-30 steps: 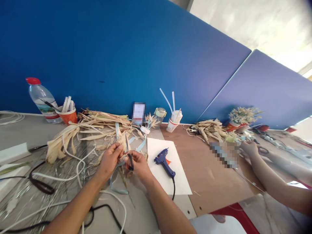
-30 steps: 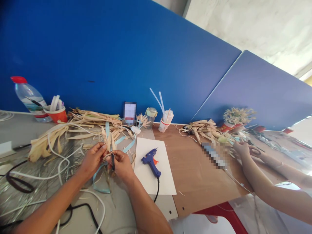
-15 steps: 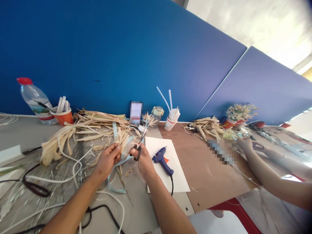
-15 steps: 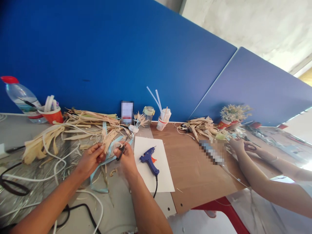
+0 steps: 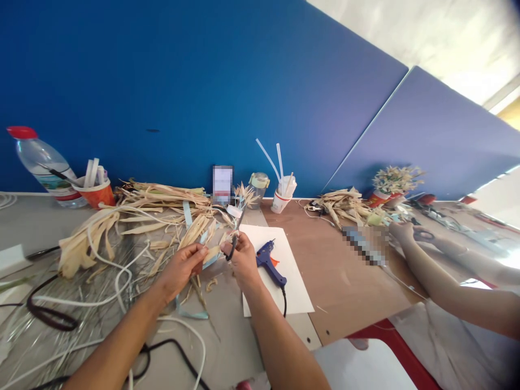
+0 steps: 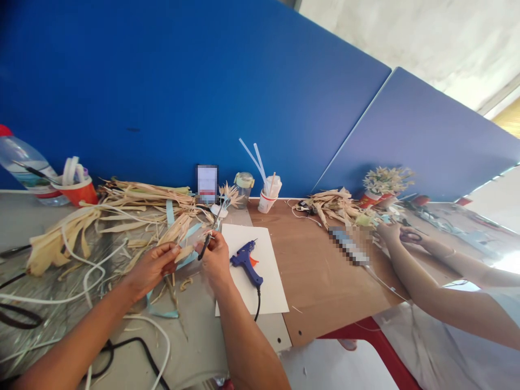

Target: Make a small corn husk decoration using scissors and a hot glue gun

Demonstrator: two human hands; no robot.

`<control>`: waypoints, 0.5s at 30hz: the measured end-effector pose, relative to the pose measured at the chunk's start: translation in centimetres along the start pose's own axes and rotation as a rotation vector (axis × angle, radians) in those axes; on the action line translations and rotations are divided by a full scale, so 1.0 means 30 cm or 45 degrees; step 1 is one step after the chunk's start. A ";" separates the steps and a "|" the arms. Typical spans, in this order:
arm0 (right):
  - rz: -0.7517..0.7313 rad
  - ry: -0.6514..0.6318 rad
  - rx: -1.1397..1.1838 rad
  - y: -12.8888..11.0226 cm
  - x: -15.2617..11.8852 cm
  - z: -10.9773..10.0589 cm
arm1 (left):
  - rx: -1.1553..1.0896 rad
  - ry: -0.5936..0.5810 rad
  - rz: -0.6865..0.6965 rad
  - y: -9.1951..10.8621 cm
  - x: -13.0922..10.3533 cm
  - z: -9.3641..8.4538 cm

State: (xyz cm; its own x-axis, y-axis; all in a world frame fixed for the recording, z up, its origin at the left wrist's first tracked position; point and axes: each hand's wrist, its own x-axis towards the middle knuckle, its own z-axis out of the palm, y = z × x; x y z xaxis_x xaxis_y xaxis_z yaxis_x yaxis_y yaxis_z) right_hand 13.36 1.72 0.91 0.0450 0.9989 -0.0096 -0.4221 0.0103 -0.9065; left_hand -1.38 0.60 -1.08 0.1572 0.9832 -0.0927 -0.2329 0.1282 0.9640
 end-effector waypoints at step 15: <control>-0.068 0.055 -0.067 0.007 0.019 -0.022 | 0.189 0.387 0.152 0.012 0.010 0.000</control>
State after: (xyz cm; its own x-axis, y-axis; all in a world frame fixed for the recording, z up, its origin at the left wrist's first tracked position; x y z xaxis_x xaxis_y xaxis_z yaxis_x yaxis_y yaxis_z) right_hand 13.90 2.27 0.42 0.1057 0.9942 0.0220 -0.3702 0.0599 -0.9270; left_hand -1.43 0.93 -0.77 -0.1605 0.9867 -0.0256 -0.0873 0.0117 0.9961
